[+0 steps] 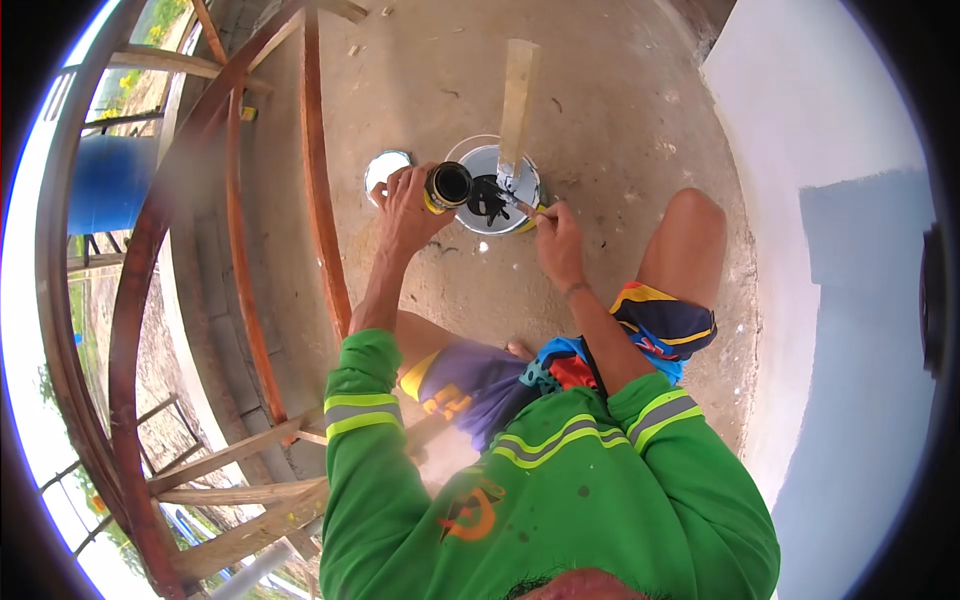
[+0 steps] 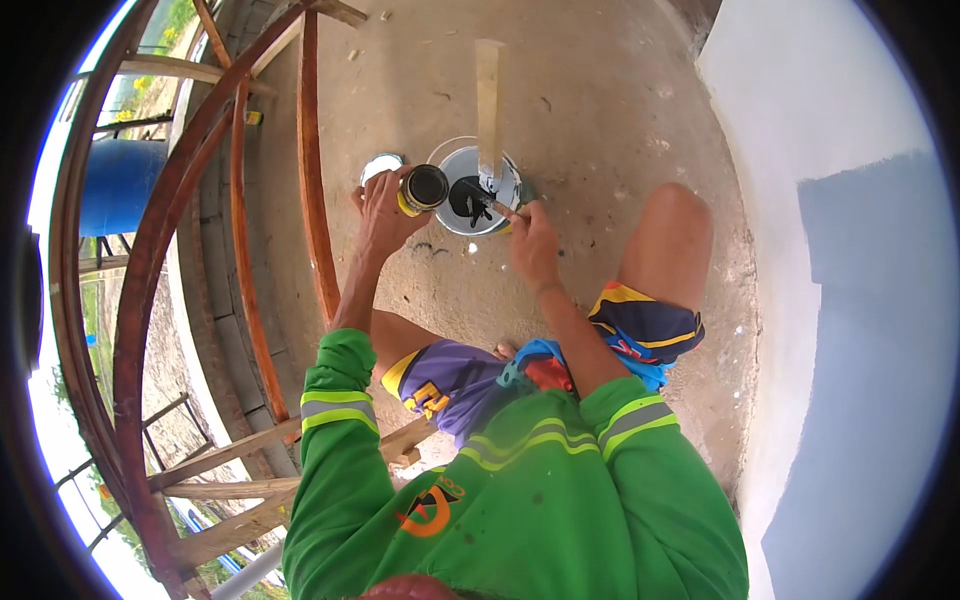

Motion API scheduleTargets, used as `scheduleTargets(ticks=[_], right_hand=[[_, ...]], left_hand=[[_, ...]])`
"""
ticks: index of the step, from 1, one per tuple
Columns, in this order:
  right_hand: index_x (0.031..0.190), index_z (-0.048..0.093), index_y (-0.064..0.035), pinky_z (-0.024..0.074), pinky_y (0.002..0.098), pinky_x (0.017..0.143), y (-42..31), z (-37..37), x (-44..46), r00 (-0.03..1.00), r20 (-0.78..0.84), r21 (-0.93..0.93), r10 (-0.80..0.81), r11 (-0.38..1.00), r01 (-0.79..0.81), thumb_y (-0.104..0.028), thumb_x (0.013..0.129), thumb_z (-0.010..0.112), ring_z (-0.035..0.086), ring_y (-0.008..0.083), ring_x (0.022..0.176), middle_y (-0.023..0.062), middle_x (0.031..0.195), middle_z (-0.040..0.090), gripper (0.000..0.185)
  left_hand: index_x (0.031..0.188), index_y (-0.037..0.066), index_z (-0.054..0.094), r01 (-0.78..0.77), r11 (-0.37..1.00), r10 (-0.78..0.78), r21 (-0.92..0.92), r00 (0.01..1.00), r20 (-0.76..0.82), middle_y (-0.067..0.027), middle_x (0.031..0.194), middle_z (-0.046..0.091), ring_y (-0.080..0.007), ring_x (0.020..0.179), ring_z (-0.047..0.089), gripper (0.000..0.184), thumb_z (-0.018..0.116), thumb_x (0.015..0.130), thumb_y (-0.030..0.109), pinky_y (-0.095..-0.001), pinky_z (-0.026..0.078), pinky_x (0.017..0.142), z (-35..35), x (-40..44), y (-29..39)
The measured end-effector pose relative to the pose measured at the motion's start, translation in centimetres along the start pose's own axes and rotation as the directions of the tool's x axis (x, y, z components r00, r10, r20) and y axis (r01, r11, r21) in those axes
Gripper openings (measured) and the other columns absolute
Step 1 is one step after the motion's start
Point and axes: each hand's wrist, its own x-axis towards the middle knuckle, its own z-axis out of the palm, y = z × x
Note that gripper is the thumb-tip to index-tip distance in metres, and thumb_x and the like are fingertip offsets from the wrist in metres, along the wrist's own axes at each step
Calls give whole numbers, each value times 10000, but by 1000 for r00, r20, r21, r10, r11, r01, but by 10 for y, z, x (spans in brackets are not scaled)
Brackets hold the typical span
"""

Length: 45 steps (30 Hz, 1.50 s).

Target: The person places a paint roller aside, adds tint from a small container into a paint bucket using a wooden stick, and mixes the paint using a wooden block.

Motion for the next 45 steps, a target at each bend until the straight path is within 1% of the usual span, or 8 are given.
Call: scheduleTargets(ticks=[11,14,20,26,29,32,38,45], right_hand=[[954,579,-12,480,386,641,-89,-50,21,983,174,-29,-54,998,60,-133,948,628,620,348,675,190,742,610,130],[955,588,-13,498,388,651,-103,-43,21,944,227,-199,-241,937,287,-121,944,629,641,350,724,181,813,654,115],[972,615,-102,504,365,787,-111,-9,42,581,449,-293,-679,502,813,-85,864,645,631,286,877,93,911,647,114],[1010,628,-98,483,385,874,-142,-7,66,365,691,-252,-624,265,931,-48,776,651,607,272,986,82,940,622,240],[1017,626,-106,487,381,846,-142,-6,71,377,713,-269,-592,266,926,-73,791,647,619,263,963,73,927,632,230],[987,597,-120,485,371,847,-131,-3,74,482,520,-238,-705,422,875,-124,841,652,651,248,915,62,857,643,156],[989,585,-109,488,390,823,-120,-2,64,431,521,-267,-736,339,902,-106,825,654,657,258,905,75,855,664,178],[951,568,-88,479,427,759,-113,-14,62,616,414,-215,-670,585,782,-87,829,643,634,300,845,103,814,635,143]], left_hand=[[1286,179,594,9,992,-9,-129,1000,1,-41,1222,634,-267,1283,490,731,892,623,255,-521,234,1056,25,-11,-20],[1281,170,592,-16,991,25,-132,998,62,-45,1207,640,-280,1257,505,740,892,608,244,-516,246,1052,17,-5,-19],[1272,179,597,-167,973,196,-161,963,185,-54,1211,650,-280,1244,526,732,876,595,188,-505,281,1063,-14,15,-9],[1244,187,619,-255,959,278,-120,930,242,-28,1181,675,-268,1248,544,661,849,626,135,-529,289,1090,-37,28,-6],[1227,196,629,-310,947,320,-77,925,206,-9,1182,678,-258,1254,548,615,834,650,133,-538,305,1079,-43,33,-6],[1221,198,631,-328,943,331,-52,923,197,-7,1178,677,-254,1245,552,609,835,651,133,-535,310,1072,-42,37,-3],[1217,210,628,-393,919,381,44,910,165,7,1175,657,-239,1220,548,623,842,640,118,-519,326,1053,-47,47,7],[1214,237,626,-458,851,436,257,889,139,36,1213,615,-204,1223,526,635,838,632,95,-491,350,1034,-51,53,17]])
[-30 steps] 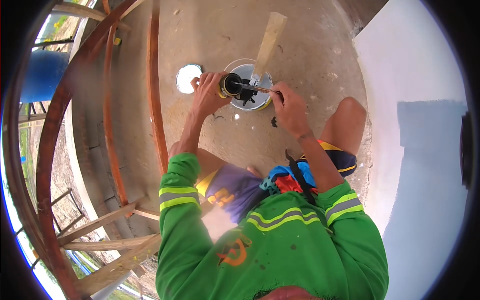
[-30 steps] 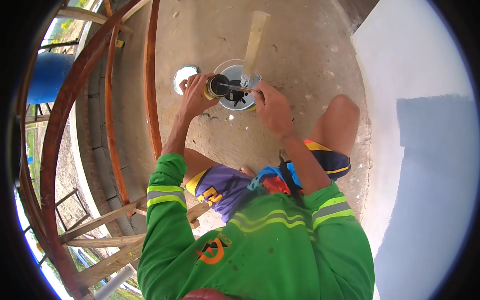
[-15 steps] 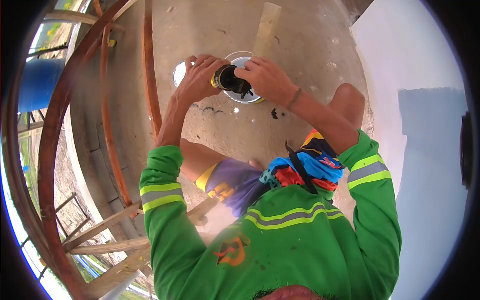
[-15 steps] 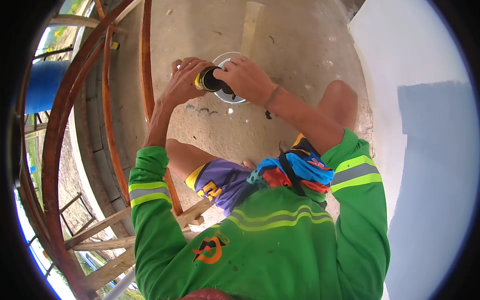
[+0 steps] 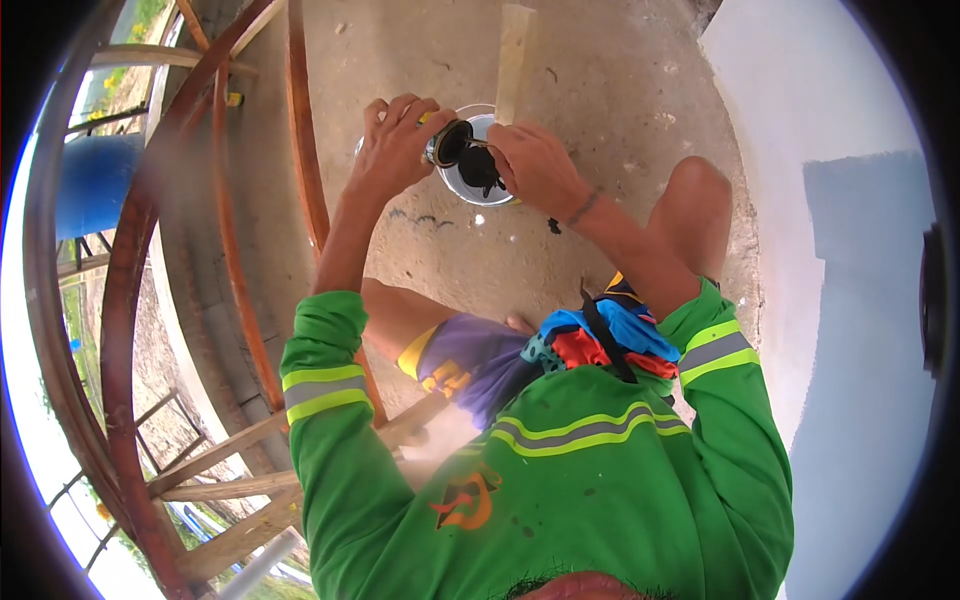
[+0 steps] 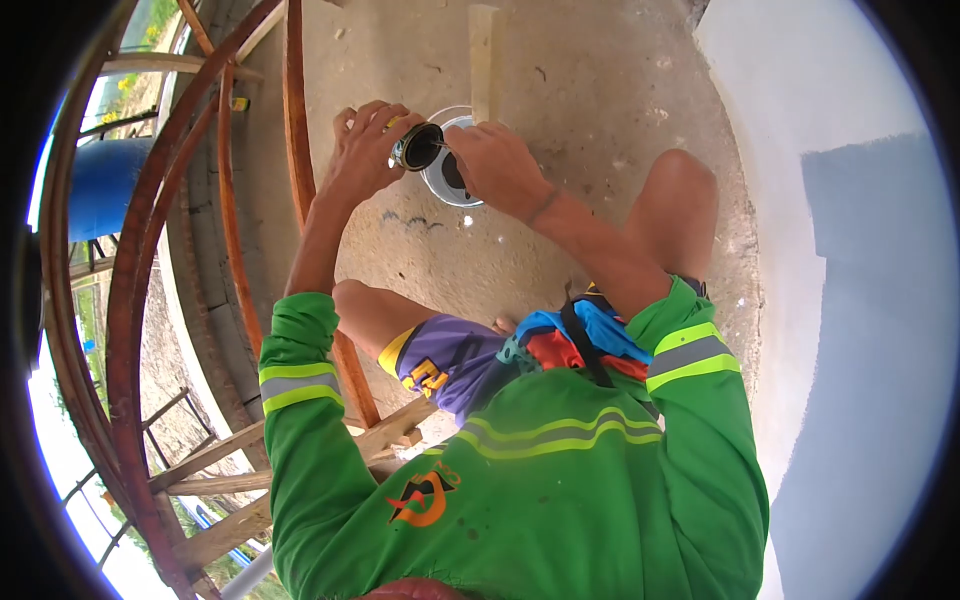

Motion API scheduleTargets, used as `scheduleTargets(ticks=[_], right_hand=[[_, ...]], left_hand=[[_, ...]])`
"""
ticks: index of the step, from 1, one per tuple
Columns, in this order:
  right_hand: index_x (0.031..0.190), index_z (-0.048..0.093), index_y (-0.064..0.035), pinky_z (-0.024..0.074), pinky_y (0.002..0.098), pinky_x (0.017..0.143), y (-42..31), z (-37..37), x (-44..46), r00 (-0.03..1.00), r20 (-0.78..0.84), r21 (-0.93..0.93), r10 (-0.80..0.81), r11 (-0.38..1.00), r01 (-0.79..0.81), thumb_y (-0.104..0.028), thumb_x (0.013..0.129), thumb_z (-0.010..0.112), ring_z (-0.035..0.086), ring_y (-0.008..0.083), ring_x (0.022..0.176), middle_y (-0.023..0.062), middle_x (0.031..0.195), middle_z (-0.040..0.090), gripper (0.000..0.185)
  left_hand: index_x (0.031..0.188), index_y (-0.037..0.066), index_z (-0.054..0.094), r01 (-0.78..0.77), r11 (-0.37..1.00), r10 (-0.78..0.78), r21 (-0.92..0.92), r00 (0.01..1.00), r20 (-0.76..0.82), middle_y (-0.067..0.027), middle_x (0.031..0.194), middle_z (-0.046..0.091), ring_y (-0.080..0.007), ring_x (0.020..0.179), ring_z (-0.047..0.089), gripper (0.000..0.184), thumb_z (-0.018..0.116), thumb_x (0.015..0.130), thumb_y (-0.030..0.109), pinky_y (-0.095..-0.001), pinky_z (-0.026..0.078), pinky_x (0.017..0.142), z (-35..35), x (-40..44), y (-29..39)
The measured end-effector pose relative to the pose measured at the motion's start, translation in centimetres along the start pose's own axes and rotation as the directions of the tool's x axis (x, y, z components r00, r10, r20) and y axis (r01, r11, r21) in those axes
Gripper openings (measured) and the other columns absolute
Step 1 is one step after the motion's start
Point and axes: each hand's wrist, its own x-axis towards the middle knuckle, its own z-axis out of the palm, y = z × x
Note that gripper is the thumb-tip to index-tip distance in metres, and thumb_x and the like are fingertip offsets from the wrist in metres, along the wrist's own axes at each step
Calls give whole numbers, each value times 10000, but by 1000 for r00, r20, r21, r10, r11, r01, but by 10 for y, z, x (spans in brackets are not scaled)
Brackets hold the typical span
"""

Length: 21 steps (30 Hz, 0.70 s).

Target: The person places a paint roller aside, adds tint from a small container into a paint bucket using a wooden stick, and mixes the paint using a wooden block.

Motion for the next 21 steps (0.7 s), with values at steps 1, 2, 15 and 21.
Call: scheduleTargets(ticks=[1,2,15,21], right_hand=[[949,569,-86,476,432,750,-2,-3,-2,999,-31,18,14,1000,-13,-83,831,640,626,305,830,104,807,625,139],[948,569,-84,473,438,740,-2,-5,-3,998,-61,36,27,999,-25,-80,832,637,618,310,816,106,800,615,134],[964,572,-102,480,398,775,25,8,-29,987,-80,-3,-141,990,142,-59,795,630,587,270,855,64,840,566,183],[1012,592,-88,487,383,813,22,5,-29,974,-118,-49,-194,981,189,-71,759,666,583,243,897,51,891,573,264]], left_hand=[[1214,239,627,-4,1000,4,30,1000,4,37,1216,611,-203,1225,525,636,833,632,86,-491,352,1035,0,2,1],[1216,242,626,-5,999,4,48,1000,21,36,1214,610,-203,1227,522,638,828,633,80,-490,352,1036,-2,4,1],[1258,264,603,-91,969,34,231,971,237,19,1192,603,-212,1248,492,675,821,641,96,-453,351,1022,-10,20,12],[1225,259,620,-110,968,30,224,943,332,10,1136,609,-212,1219,497,618,812,662,93,-431,334,1011,-22,33,17]])
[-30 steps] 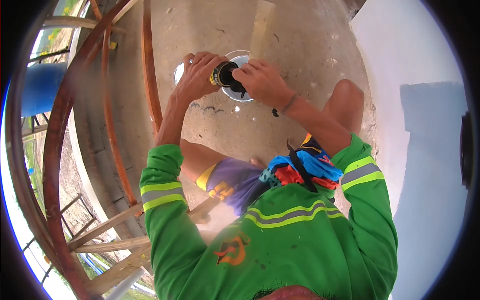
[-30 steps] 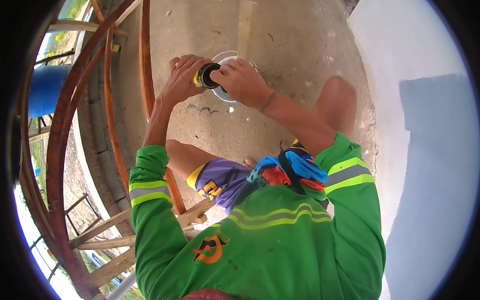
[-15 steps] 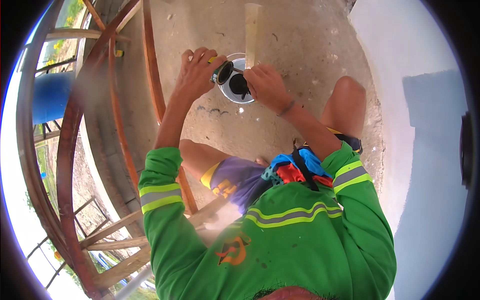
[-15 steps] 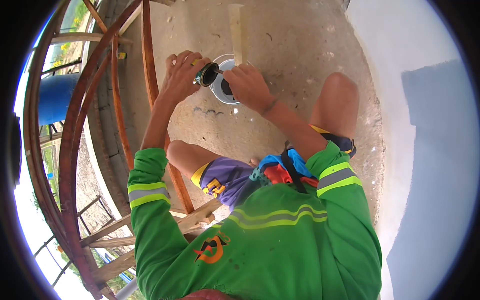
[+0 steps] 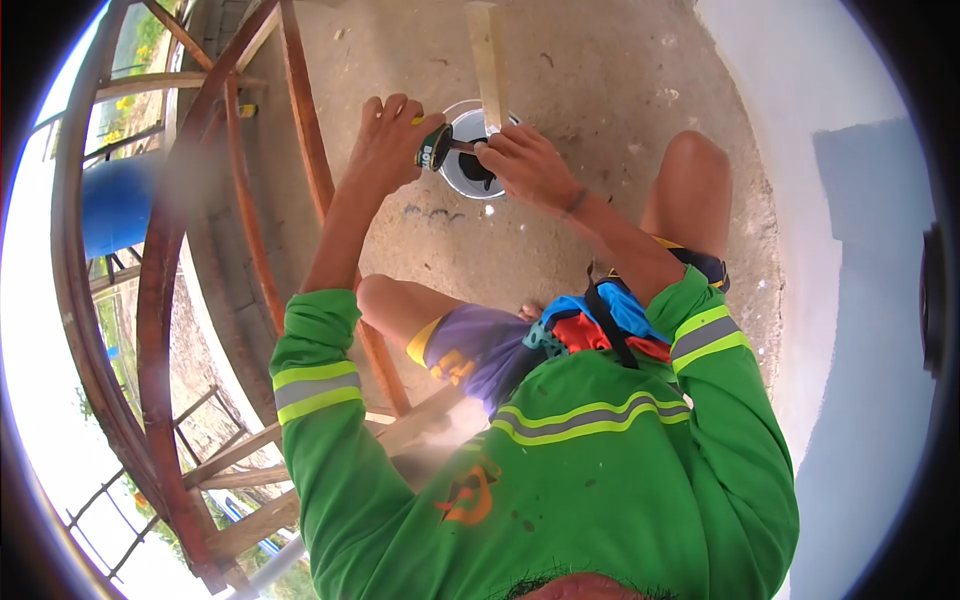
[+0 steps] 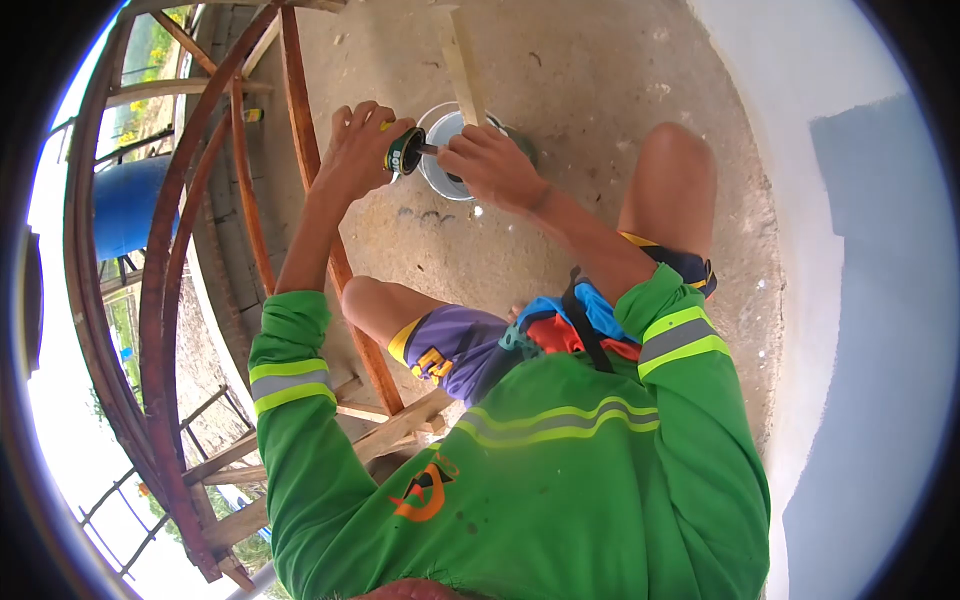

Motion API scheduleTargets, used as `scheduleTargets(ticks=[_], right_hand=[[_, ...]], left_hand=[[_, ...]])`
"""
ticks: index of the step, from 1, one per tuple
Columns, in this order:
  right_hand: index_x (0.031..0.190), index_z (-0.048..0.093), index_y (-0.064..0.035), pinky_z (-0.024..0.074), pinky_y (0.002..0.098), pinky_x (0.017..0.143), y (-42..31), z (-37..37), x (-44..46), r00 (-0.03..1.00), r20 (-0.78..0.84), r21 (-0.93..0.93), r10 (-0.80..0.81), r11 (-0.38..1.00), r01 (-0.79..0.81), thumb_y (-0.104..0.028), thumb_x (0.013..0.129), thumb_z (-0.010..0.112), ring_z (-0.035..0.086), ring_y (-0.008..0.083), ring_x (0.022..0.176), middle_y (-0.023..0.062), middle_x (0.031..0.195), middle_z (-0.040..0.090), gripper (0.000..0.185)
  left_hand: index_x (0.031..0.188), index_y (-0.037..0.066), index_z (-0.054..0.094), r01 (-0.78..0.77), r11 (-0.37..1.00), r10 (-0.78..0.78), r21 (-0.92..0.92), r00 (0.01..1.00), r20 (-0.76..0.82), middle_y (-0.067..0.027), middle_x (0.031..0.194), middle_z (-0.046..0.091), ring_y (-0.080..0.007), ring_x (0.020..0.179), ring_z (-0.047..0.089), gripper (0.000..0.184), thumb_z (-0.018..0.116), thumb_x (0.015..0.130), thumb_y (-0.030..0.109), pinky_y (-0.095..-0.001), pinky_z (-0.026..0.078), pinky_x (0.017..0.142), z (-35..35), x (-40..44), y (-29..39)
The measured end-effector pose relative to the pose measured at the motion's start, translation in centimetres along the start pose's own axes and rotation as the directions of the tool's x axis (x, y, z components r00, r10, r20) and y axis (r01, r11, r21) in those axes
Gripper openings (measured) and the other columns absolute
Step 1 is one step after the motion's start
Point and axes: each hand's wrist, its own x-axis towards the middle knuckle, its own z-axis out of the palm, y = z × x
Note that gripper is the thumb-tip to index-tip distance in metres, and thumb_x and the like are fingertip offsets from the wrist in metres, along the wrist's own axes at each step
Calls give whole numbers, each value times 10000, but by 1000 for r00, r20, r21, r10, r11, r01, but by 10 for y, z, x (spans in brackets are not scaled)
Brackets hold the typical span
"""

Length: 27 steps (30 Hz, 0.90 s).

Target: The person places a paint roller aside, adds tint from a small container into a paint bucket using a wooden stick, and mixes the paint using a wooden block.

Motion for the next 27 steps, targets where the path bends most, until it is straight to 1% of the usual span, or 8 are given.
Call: scheduleTargets(ticks=[2,5,8,11,16,20,23,27], right_hand=[[1007,587,-93,487,378,814,0,1,5,999,-4,-9,-36,999,36,-81,757,664,579,234,910,45,900,571,262],[981,572,-118,457,367,841,3,2,10,997,42,27,-57,998,56,-118,818,625,566,227,920,35,901,572,171],[991,575,-119,460,368,835,9,-2,1,990,121,18,-66,998,64,-124,815,632,568,231,917,31,904,568,185],[1000,578,-116,467,376,821,12,-5,-11,996,79,51,-32,998,28,-113,820,626,576,242,910,42,887,568,186],[1016,581,-101,474,394,793,3,-12,-19,994,-20,81,107,991,-105,-98,816,634,587,264,894,59,864,563,206],[1020,585,-100,472,399,785,1,-9,-13,983,-76,66,167,985,-162,-79,809,639,592,269,885,63,858,570,219],[1023,593,-103,469,403,805,0,-9,-6,977,-65,90,202,976,-196,-76,821,630,597,281,879,72,845,578,207],[974,586,-84,486,447,748,2,-12,1,939,39,184,343,921,-344,-88,881,601,620,348,811,136,803,610,95]], left_hand=[[1205,256,633,-26,1000,27,-5,999,20,6,1118,611,-212,1206,501,587,808,670,92,-422,328,1006,-8,3,2],[1178,253,653,-56,998,55,20,997,50,-3,1096,615,-212,1193,506,549,807,675,93,-412,320,1001,-11,9,6],[1166,253,661,-48,998,46,27,997,65,-15,1089,620,-212,1190,509,535,809,676,97,-414,316,1003,-10,15,9],[1169,252,662,-36,999,33,24,993,113,-27,1093,624,-215,1196,510,539,813,673,102,-420,312,1017,-9,19,12],[1192,249,662,-20,1000,22,-14,993,116,-40,1102,631,-227,1204,510,580,828,652,120,-423,304,1043,-13,23,8],[1196,247,668,-32,999,35,-18,984,177,-38,1104,634,-232,1204,512,599,837,636,117,-424,305,1043,-24,27,8],[1175,247,674,-52,998,44,34,976,212,-37,1102,635,-229,1202,514,576,834,639,108,-424,308,1041,-24,30,7],[1154,248,676,-93,987,62,130,972,226,-37,1096,630,-227,1200,516,542,826,654,102,-431,316,1034,-19,32,8]])
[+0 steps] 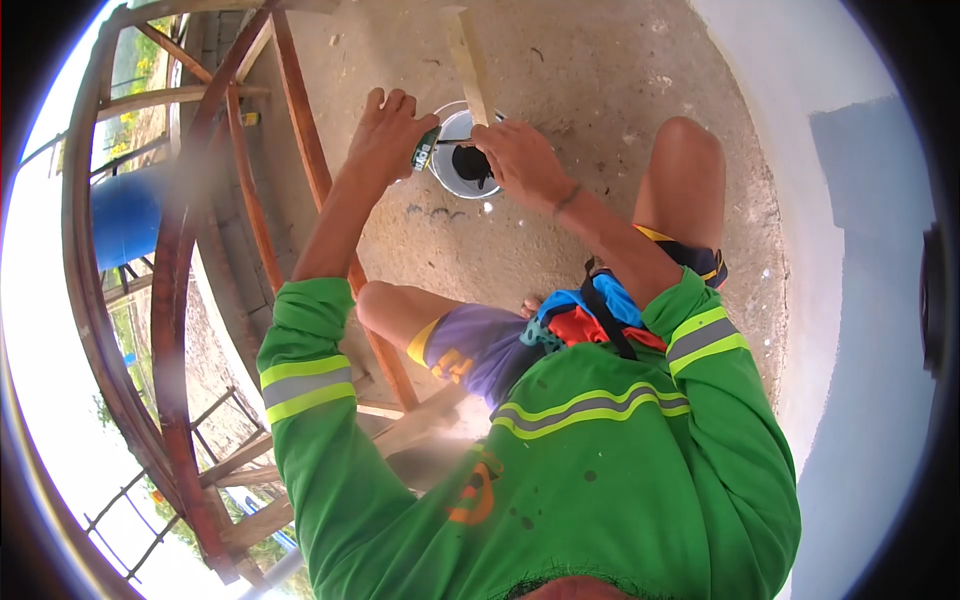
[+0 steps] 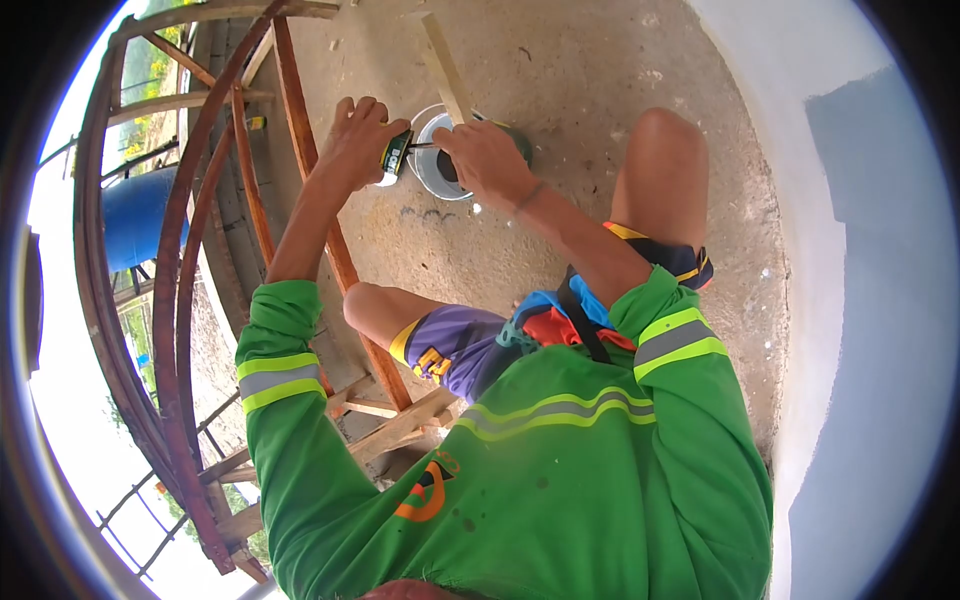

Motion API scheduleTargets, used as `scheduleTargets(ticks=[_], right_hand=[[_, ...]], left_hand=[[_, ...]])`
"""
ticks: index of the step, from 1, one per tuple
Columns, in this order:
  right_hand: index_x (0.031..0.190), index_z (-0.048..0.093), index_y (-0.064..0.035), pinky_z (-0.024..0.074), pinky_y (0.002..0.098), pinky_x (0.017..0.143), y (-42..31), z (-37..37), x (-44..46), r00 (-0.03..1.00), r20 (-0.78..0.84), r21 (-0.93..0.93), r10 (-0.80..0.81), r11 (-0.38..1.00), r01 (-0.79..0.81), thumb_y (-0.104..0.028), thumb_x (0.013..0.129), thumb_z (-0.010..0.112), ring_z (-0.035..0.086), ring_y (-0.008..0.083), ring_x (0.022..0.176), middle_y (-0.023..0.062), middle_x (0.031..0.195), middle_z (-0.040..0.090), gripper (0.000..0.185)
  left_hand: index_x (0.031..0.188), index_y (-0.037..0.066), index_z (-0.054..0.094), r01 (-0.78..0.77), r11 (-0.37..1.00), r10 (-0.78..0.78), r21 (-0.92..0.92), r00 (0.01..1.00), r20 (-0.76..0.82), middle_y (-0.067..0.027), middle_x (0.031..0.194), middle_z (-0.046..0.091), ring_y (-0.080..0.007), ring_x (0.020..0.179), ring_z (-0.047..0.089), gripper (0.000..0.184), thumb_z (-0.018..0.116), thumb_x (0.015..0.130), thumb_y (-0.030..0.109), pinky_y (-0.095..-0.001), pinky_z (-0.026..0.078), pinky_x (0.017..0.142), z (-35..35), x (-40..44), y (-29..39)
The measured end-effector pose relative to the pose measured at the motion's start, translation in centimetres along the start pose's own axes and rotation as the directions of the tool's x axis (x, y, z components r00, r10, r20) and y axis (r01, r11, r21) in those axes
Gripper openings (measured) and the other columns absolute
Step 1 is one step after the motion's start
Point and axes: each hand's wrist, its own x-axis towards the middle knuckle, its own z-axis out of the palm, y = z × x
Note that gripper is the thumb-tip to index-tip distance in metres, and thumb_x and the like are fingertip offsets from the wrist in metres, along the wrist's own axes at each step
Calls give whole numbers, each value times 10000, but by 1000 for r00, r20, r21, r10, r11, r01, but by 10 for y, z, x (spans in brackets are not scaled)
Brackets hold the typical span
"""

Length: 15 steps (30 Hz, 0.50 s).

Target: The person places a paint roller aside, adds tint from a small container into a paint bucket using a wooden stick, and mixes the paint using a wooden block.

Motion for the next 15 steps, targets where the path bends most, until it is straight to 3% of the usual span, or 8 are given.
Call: scheduleTargets(ticks=[5,10,15], right_hand=[[921,554,-59,479,507,657,17,3,-1,983,51,163,174,970,-180,-111,940,571,622,415,737,200,772,621,58],[926,544,-61,474,505,683,11,-8,-6,985,18,179,174,968,-174,-105,935,586,615,406,777,187,791,618,61],[942,536,-74,473,490,714,-2,-13,-25,988,-41,119,148,983,-142,-93,926,601,601,382,811,161,818,610,69]], left_hand=[[1162,251,671,-14,998,19,59,996,-90,-44,1096,619,-232,1203,514,528,810,676,100,-444,326,1026,8,-1,3],[1189,250,662,8,1000,-6,15,992,-126,-53,1105,607,-239,1196,513,550,798,680,91,-443,330,1020,14,-5,7],[1229,235,646,58,991,-62,-121,998,-25,-61,1104,605,-249,1188,503,621,817,639,141,-439,329,1009,16,-5,9]])
